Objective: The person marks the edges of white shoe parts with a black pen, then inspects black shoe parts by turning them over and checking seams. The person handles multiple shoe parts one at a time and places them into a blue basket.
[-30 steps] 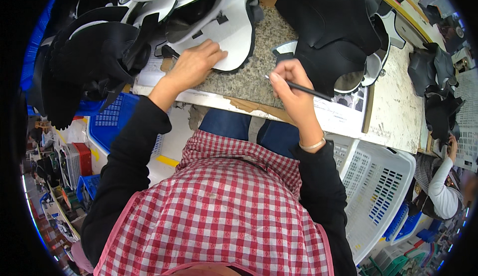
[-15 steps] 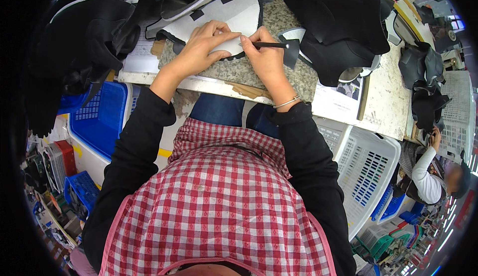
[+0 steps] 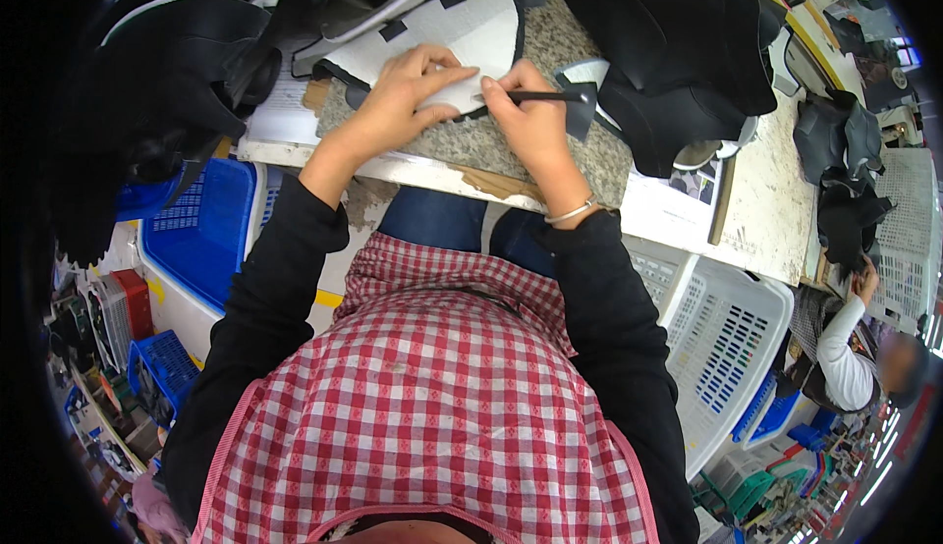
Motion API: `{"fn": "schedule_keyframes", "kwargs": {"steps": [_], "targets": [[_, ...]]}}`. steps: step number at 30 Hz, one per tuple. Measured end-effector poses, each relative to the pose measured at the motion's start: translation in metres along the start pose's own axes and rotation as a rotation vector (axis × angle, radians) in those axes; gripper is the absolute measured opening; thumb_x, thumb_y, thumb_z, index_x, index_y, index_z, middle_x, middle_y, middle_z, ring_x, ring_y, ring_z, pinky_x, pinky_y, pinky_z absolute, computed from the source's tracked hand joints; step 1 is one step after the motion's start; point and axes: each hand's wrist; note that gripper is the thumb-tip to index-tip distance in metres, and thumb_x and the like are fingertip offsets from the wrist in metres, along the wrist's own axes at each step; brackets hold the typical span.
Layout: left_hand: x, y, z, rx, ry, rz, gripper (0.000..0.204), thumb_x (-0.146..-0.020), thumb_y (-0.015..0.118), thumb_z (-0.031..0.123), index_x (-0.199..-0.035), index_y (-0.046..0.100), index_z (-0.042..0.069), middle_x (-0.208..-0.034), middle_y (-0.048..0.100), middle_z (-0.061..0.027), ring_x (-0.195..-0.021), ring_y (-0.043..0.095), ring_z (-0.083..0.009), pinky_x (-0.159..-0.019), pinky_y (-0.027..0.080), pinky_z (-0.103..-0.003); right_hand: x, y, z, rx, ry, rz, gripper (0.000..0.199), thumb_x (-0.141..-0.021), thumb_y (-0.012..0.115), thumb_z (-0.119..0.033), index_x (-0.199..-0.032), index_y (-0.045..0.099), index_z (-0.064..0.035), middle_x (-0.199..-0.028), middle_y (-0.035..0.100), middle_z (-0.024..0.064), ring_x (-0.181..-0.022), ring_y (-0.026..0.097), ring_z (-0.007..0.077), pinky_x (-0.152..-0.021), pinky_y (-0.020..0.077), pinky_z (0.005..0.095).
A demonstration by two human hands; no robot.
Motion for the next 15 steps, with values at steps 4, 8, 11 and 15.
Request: {"fn": "schedule_keyframes", "kwargs": {"steps": [4, 8, 11, 15], "targets": [[-0.003, -0.05, 0.045, 0.061, 0.219, 0.193, 0.035, -0.086, 0.072, -0.005, -0.119, 0.075, 0.008, -0.105, 0.072, -0.01, -0.101, 0.068, -0.0285, -0.09, 0.055, -0.04, 0.002, -0.008, -0.005, -0.307, 0.065, 0.006, 0.023, -0.099, 0.074, -0.015, -0.084, 0.058, -0.0078, -0.073, 0.055, -0.0061, -0.068, 0.044, 0.0017, -0.061, 0.0356, 0.0218], [-0.029, -0.115, 0.058, -0.205, 0.186, 0.503, 0.031, -0.087, 0.068, -0.005, -0.114, 0.075, 0.006, -0.105, 0.072, -0.0105, -0.096, 0.07, -0.0278, -0.084, 0.057, -0.036, 0.004, -0.011, -0.003, -0.296, 0.055, -0.041, 0.025, -0.1, 0.075, -0.017, -0.084, 0.056, -0.0089, -0.074, 0.054, -0.0059, -0.068, 0.043, 0.0022, -0.062, 0.0348, 0.0213], [-0.038, -0.118, 0.053, -0.323, -0.035, 0.08, 0.054, -0.088, 0.08, 0.02, -0.137, 0.061, 0.007, -0.126, 0.067, -0.0121, -0.113, 0.068, -0.0311, -0.095, 0.055, -0.038, 0.006, -0.01, -0.001, -0.393, 0.058, -0.062, 0.026, -0.099, 0.075, -0.019, -0.084, 0.056, -0.0092, -0.074, 0.054, -0.0053, -0.068, 0.043, 0.0025, -0.062, 0.0348, 0.0213], [-0.033, -0.087, 0.042, -0.36, -0.076, 0.108, 0.053, -0.086, 0.079, 0.015, -0.136, 0.063, 0.009, -0.127, 0.068, -0.0121, -0.113, 0.069, -0.0318, -0.095, 0.056, -0.039, 0.009, -0.013, -0.004, -0.414, 0.068, -0.067, 0.026, -0.1, 0.074, -0.019, -0.085, 0.056, -0.0087, -0.073, 0.055, -0.0045, -0.067, 0.045, 0.0041, -0.062, 0.0367, 0.0223]]}}
Point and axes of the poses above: each hand's wrist, its own x-axis away from the middle knuckle, its own y-axis out of the palm, z = x × y
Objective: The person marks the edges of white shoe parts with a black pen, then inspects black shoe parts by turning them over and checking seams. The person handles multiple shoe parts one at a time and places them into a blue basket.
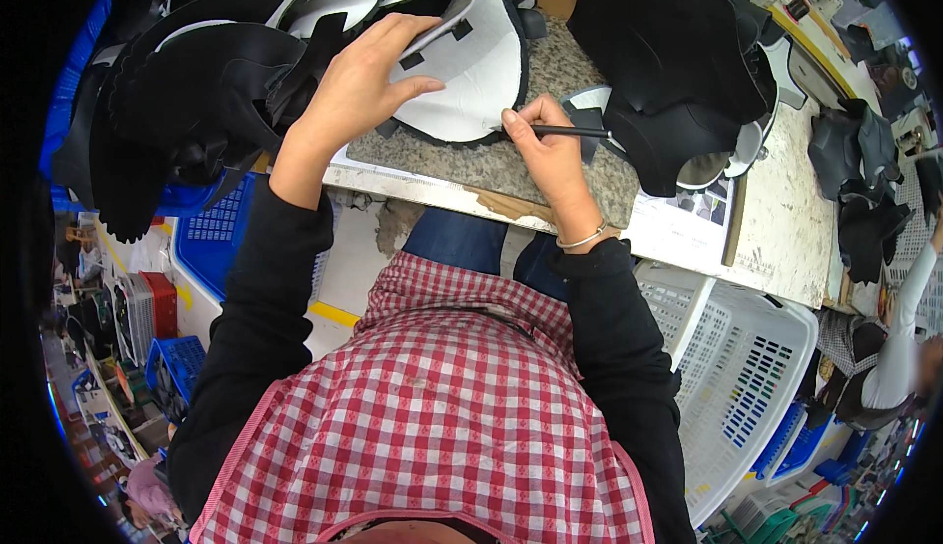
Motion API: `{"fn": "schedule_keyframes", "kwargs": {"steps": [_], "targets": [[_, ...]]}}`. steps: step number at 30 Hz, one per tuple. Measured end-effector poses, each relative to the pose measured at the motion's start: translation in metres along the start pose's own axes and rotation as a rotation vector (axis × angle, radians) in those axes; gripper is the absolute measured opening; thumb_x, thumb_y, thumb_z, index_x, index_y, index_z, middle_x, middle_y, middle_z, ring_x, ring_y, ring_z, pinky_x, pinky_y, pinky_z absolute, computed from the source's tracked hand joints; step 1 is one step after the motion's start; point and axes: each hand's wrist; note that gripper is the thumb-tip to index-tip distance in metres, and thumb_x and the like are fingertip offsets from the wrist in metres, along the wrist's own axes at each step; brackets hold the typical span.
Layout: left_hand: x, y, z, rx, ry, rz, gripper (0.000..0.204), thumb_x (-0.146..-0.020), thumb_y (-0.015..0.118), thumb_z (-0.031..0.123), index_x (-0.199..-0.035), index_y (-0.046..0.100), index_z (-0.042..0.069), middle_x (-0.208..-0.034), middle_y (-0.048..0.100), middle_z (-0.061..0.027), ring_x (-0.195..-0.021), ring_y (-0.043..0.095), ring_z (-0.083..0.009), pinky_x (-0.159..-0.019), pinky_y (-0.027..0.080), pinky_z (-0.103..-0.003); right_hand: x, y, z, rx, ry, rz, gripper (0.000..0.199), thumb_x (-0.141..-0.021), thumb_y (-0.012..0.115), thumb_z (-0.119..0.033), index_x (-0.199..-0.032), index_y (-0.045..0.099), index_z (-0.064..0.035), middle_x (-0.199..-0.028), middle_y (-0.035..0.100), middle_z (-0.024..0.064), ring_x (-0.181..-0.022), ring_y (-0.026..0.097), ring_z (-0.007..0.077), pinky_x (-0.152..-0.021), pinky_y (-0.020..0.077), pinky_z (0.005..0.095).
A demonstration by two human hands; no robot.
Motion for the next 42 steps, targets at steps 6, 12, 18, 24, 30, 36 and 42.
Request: {"fn": "schedule_keyframes", "kwargs": {"steps": [6, 12, 18, 24, 30, 36, 42], "targets": [[-0.028, 0.001, -0.004, 0.487, -0.29, 0.521, 0.03, -0.092, 0.066, 0.0, -0.118, 0.077, 0.009, -0.094, 0.079, -0.0066, -0.079, 0.074, -0.015, -0.073, 0.059, -0.029, 0.015, -0.015, -0.004, 0.023, -0.219, 0.193, 0.023, -0.105, 0.067, -0.025, -0.1, 0.066, -0.0026, -0.083, 0.066, 0.0026, -0.079, 0.059, 0.0081, -0.072, 0.0484, 0.0243], [-0.035, 0.014, 0.055, 0.643, 0.122, 0.567, 0.045, -0.079, 0.057, -0.015, -0.116, 0.076, 0.004, -0.104, 0.078, -0.0116, -0.09, 0.074, -0.0166, -0.079, 0.059, -0.028, -0.003, -0.028, -0.026, 0.52, -0.062, 0.323, 0.052, -0.095, 0.08, -0.036, -0.127, 0.061, 0.0, -0.11, 0.067, 0.0119, -0.095, 0.065, 0.0149, -0.086, 0.0536, 0.0294], [-0.002, 0.013, 0.065, 0.85, 0.295, 0.368, 0.032, -0.103, 0.062, 0.023, -0.115, 0.07, -0.005, -0.108, 0.073, -0.0145, -0.095, 0.07, -0.0216, -0.084, 0.055, -0.03, -0.024, -0.038, -0.136, 0.572, -0.586, 0.097, 0.018, -0.087, 0.076, 0.004, -0.085, 0.06, -0.004, -0.078, 0.06, 0.0003, -0.073, 0.058, 0.0098, -0.066, 0.0464, 0.0248], [-0.021, 0.005, 0.024, 1.077, -0.061, 0.538, 0.046, -0.106, 0.052, 0.035, -0.129, 0.064, -0.003, -0.117, 0.072, -0.0129, -0.105, 0.07, -0.0192, -0.095, 0.056, -0.033, -0.058, -0.105, -0.264, 0.76, -0.925, 0.207, 0.015, -0.094, 0.075, 0.001, -0.107, 0.077, -0.005, -0.098, 0.076, 0.0031, -0.094, 0.073, 0.0132, -0.088, 0.0576, 0.0253], [-0.056, 0.047, -0.031, -0.215, 0.1, 0.517, 0.049, -0.086, 0.067, -0.001, -0.134, 0.06, 0.008, -0.127, 0.065, -0.0103, -0.122, 0.061, -0.0329, -0.098, 0.051, -0.043, -0.096, -0.282, -0.305, 0.565, -0.715, 0.742, 0.018, -0.089, 0.084, -0.013, -0.1, 0.078, 0.0003, -0.093, 0.075, 0.0057, -0.081, 0.07, 0.0133, -0.076, 0.0558, 0.0238], [-0.091, 0.027, -0.076, -0.58, 0.125, 0.436, 0.014, -0.082, 0.064, 0.011, -0.093, 0.074, 0.01, -0.089, 0.065, -0.0022, -0.1, 0.063, -0.0232, -0.084, 0.049, -0.04, -0.083, -0.315, -0.174, 0.644, -0.304, 0.944, 0.034, -0.087, 0.084, -0.009, -0.114, 0.069, 0.0058, -0.11, 0.07, 0.0115, -0.097, 0.064, 0.0179, -0.087, 0.0516, 0.0303], [-0.019, 0.053, -0.021, -0.344, 0.487, 0.301, 0.004, -0.078, 0.066, 0.009, -0.081, 0.069, 0.009, -0.077, 0.059, -0.0037, -0.083, 0.061, -0.022, -0.072, 0.048, -0.035, -0.019, -0.198, -0.142, 1.171, -0.877, 1.076, 0.044, -0.105, 0.065, -0.035, -0.119, 0.057, 0.0066, -0.115, 0.054, 0.0191, -0.104, 0.054, 0.0285, -0.098, 0.0432, 0.0411]]}}
Point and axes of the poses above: each hand's wrist, its own x-axis away from the middle knuckle, its own y-axis out of the palm, z = x × y
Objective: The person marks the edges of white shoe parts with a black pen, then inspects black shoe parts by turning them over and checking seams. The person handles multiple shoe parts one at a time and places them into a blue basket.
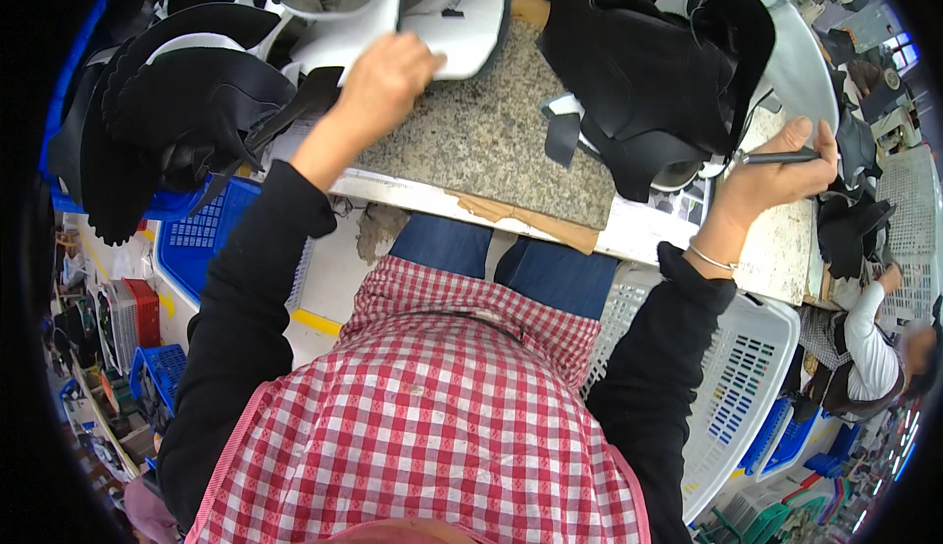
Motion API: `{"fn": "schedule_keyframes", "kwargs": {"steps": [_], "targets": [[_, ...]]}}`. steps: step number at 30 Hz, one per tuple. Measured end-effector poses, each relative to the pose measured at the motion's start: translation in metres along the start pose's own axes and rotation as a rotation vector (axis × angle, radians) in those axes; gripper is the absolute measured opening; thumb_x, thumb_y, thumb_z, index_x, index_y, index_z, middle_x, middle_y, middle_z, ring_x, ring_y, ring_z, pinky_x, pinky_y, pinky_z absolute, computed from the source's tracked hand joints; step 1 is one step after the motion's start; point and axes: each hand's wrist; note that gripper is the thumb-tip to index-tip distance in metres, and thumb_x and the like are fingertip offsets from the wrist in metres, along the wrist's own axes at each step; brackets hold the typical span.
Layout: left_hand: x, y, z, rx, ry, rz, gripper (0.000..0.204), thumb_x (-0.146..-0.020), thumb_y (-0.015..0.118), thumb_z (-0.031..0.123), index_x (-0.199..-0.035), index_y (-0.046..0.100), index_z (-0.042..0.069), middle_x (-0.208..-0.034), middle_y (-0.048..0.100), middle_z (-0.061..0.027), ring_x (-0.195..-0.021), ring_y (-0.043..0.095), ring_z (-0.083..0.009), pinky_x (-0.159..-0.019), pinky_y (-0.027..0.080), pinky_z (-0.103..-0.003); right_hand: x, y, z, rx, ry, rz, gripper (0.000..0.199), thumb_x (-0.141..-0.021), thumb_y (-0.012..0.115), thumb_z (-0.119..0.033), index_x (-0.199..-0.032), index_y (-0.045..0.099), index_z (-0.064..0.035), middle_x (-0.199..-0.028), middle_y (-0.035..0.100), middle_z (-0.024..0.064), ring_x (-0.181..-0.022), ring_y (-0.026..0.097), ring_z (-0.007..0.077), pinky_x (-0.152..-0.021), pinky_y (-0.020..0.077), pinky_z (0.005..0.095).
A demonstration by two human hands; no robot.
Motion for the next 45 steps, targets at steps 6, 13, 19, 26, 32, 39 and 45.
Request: {"fn": "schedule_keyframes", "kwargs": {"steps": [6, 13, 19, 26, 32, 39, 45], "targets": [[0.044, 0.018, 0.022, 0.396, -0.201, -0.199, 0.026, -0.089, 0.071, 0.022, -0.108, 0.076, 0.005, -0.089, 0.063, -0.0049, -0.093, 0.063, -0.0256, -0.083, 0.052, -0.038, 0.072, -0.005, -0.131, -1.098, 0.108, -0.726, 0.034, -0.109, 0.054, -0.025, -0.108, 0.072, 0.0034, -0.108, 0.072, 0.013, -0.086, 0.065, 0.0209, -0.076, 0.0519, 0.0307], [0.05, 0.03, 0.002, 0.809, -0.296, -0.287, 0.034, -0.088, 0.076, 0.011, -0.122, 0.074, 0.005, -0.11, 0.068, -0.0074, -0.107, 0.061, -0.0286, -0.096, 0.05, -0.039, 0.17, 0.05, -0.19, -0.977, 0.855, -1.053, 0.017, -0.097, 0.073, -0.018, -0.091, 0.063, -0.0054, -0.07, 0.061, -0.0013, -0.065, 0.055, 0.0065, -0.061, 0.0457, 0.0256], [0.059, 0.032, 0.005, 0.832, -0.348, -0.237, 0.05, -0.086, 0.077, 0.009, -0.134, 0.062, 0.008, -0.115, 0.069, -0.0082, -0.115, 0.062, -0.0301, -0.1, 0.05, -0.041, 0.19, 0.066, -0.19, -0.671, 0.541, -1.076, 0.028, -0.094, 0.078, -0.023, -0.084, 0.061, -0.0036, -0.067, 0.06, 0.001, -0.065, 0.051, 0.0072, -0.058, 0.0437, 0.0287], [0.059, 0.036, 0.006, 0.824, -0.354, -0.231, 0.056, -0.085, 0.077, 0.008, -0.137, 0.058, 0.01, -0.115, 0.069, -0.0077, -0.115, 0.062, -0.0307, -0.1, 0.05, -0.043, 0.186, 0.066, -0.195, -0.618, 0.501, -1.15, 0.028, -0.093, 0.078, -0.021, -0.082, 0.059, -0.0036, -0.067, 0.058, 0.0015, -0.065, 0.05, 0.008, -0.059, 0.0432, 0.0292], [0.063, 0.039, 0.004, 0.859, -0.322, -0.203, 0.057, -0.084, 0.077, 0.006, -0.138, 0.058, 0.009, -0.116, 0.069, -0.0084, -0.115, 0.062, -0.0311, -0.099, 0.05, -0.043, 0.191, 0.064, -0.19, -0.729, 0.522, -1.101, 0.027, -0.094, 0.077, -0.019, -0.081, 0.058, -0.0043, -0.068, 0.057, -0.0014, -0.067, 0.048, 0.0075, -0.06, 0.0426, 0.0289], [0.059, -0.032, 0.046, 0.59, -0.278, -0.02, 0.053, -0.084, 0.076, 0.006, -0.135, 0.063, 0.008, -0.119, 0.068, -0.0122, -0.119, 0.062, -0.0331, -0.102, 0.053, -0.043, 0.191, 0.061, -0.177, -0.944, 0.632, -1.031, 0.021, -0.099, 0.071, -0.013, -0.084, 0.059, -0.005, -0.072, 0.059, -0.0019, -0.068, 0.052, 0.0076, -0.063, 0.0436, 0.0264], [0.091, -0.214, 0.007, -0.326, -0.524, 0.495, 0.055, -0.078, 0.085, 0.005, -0.13, 0.067, 0.004, -0.127, 0.068, -0.0117, -0.12, 0.062, -0.0295, -0.104, 0.05, -0.038, 0.186, 0.051, -0.173, -1.122, 0.795, -1.115, 0.023, -0.103, 0.069, -0.018, -0.09, 0.055, -0.0066, -0.077, 0.061, 0.0013, -0.07, 0.054, 0.0068, -0.066, 0.0434, 0.0223]]}}
Point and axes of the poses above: each hand's wrist, its own x-axis away from the middle knuckle, its own y-axis out of the palm, z = x × y
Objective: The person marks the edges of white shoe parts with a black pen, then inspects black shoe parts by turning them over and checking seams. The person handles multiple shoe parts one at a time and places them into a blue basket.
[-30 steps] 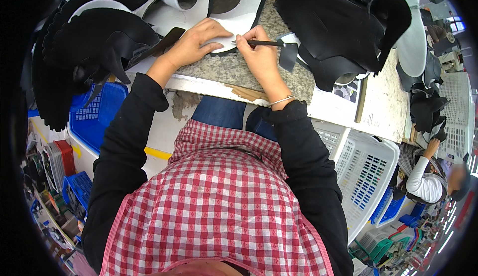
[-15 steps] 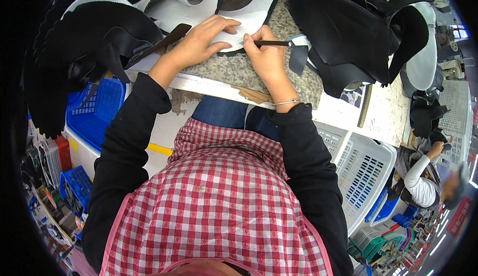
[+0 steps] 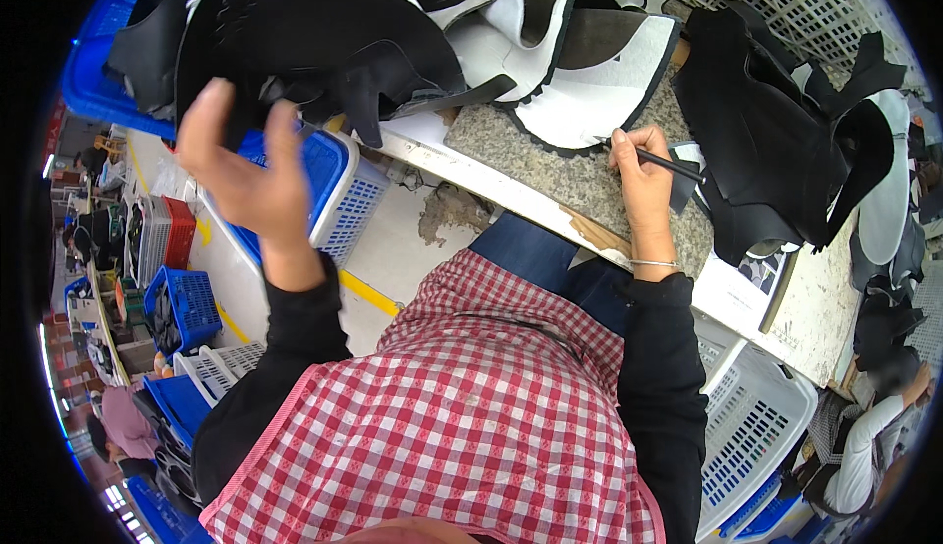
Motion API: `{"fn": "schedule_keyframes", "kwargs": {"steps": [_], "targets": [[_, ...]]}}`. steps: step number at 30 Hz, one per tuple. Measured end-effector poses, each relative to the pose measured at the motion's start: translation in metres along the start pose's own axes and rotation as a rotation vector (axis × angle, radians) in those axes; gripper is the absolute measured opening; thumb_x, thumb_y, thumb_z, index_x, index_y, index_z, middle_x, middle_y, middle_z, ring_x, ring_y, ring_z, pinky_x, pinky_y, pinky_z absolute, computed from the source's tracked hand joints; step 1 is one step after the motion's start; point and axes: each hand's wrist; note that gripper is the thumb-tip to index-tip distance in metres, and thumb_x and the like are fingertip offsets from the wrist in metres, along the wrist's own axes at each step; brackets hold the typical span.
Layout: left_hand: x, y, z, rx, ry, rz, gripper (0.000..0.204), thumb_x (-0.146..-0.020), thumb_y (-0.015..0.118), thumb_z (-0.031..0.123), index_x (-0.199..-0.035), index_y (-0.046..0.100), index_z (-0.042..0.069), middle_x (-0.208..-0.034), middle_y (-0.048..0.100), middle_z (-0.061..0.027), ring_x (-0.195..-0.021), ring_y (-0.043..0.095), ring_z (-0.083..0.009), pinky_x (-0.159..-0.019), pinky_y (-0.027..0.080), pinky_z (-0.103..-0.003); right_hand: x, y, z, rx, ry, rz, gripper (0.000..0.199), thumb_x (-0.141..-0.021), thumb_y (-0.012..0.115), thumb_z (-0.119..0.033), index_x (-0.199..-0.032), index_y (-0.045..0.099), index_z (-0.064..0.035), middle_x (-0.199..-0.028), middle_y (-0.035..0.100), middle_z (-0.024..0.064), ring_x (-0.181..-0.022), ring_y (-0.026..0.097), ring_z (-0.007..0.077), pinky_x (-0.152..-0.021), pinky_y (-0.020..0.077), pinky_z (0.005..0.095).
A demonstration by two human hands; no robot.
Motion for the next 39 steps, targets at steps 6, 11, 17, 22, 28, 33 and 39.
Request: {"fn": "schedule_keyframes", "kwargs": {"steps": [6, 11, 17, 22, 28, 33, 39], "targets": [[-0.054, 0.015, -0.084, -0.197, 0.15, -0.381, 0.066, -0.08, 0.083, 0.006, -0.141, 0.059, 0.012, -0.137, 0.062, -0.0141, -0.121, 0.06, -0.0369, -0.105, 0.05, -0.042, 0.027, 0.015, -0.004, 0.051, -0.018, -0.047, 0.023, -0.103, 0.07, -0.02, -0.091, 0.056, -0.0069, -0.079, 0.06, 0.0001, -0.073, 0.055, 0.0071, -0.068, 0.045, 0.0235], [-0.056, 0.009, -0.104, -0.018, -0.126, -0.762, 0.041, -0.08, 0.082, 0.005, -0.116, 0.063, 0.004, -0.109, 0.073, -0.017, -0.099, 0.072, -0.0332, -0.087, 0.056, -0.039, 0.059, 0.009, -0.022, -0.005, -0.02, -0.117, 0.016, -0.104, 0.067, -0.02, -0.102, 0.063, -0.0043, -0.085, 0.063, 0.0024, -0.079, 0.06, 0.0102, -0.076, 0.0488, 0.0264], [0.01, 0.0, -0.084, 0.302, -0.766, -0.654, 0.026, -0.086, 0.083, 0.007, -0.108, 0.071, 0.0, -0.103, 0.077, -0.0062, -0.091, 0.067, -0.0113, -0.083, 0.055, -0.027, 0.059, 0.02, -0.042, -0.014, -0.024, -0.328, 0.03, -0.111, 0.049, -0.03, -0.117, 0.063, -0.004, -0.136, 0.067, 0.0167, -0.132, 0.059, 0.027, -0.111, 0.0449, 0.0375], [0.013, 0.043, -0.075, 0.361, -0.464, 0.07, 0.02, -0.091, 0.08, 0.008, -0.107, 0.072, -0.001, -0.092, 0.079, -0.0082, -0.077, 0.068, -0.0094, -0.074, 0.054, -0.025, 0.011, 0.052, -0.037, 0.228, -0.155, -0.392, 0.025, -0.113, 0.048, -0.028, -0.116, 0.057, -0.0047, -0.138, 0.065, 0.0161, -0.135, 0.056, 0.0248, -0.108, 0.0431, 0.0351], [0.029, 0.095, 0.035, 0.32, -0.032, -0.218, 0.021, -0.084, 0.07, -0.003, -0.103, 0.071, 0.007, -0.095, 0.073, -0.0074, -0.087, 0.072, -0.0284, -0.068, 0.057, -0.035, -0.037, 0.015, -0.017, -0.034, -0.092, 0.025, 0.044, -0.113, 0.041, -0.048, -0.122, 0.06, -0.0088, -0.15, 0.058, 0.0132, -0.134, 0.056, 0.0246, -0.11, 0.0463, 0.0398], [0.069, 0.098, 0.024, 0.468, -0.034, -1.116, 0.026, -0.081, 0.071, 0.005, -0.106, 0.065, 0.009, -0.124, 0.066, -0.0044, -0.119, 0.062, -0.0268, -0.091, 0.055, -0.038, 0.008, -0.001, -0.031, 0.149, -0.16, 0.195, 0.045, -0.113, 0.047, -0.039, -0.119, 0.073, -0.0024, -0.089, 0.065, 0.0011, -0.084, 0.059, 0.0094, -0.081, 0.0488, 0.0261], [0.069, 0.127, -0.014, 0.988, 0.021, -1.28, 0.066, -0.096, 0.071, 0.029, -0.156, 0.05, 0.015, -0.135, 0.052, -0.0173, -0.128, 0.05, -0.0332, -0.112, 0.04, -0.04, 0.04, 0.068, -0.045, -0.008, -0.108, -0.018, 0.016, -0.101, 0.071, -0.017, -0.106, 0.065, -0.0031, -0.083, 0.062, -0.002, -0.076, 0.056, 0.0047, -0.068, 0.0452, 0.0214]]}}
Point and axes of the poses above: each hand's wrist, its own x-axis away from the middle knuckle, its own y-axis out of the palm, z = x × y
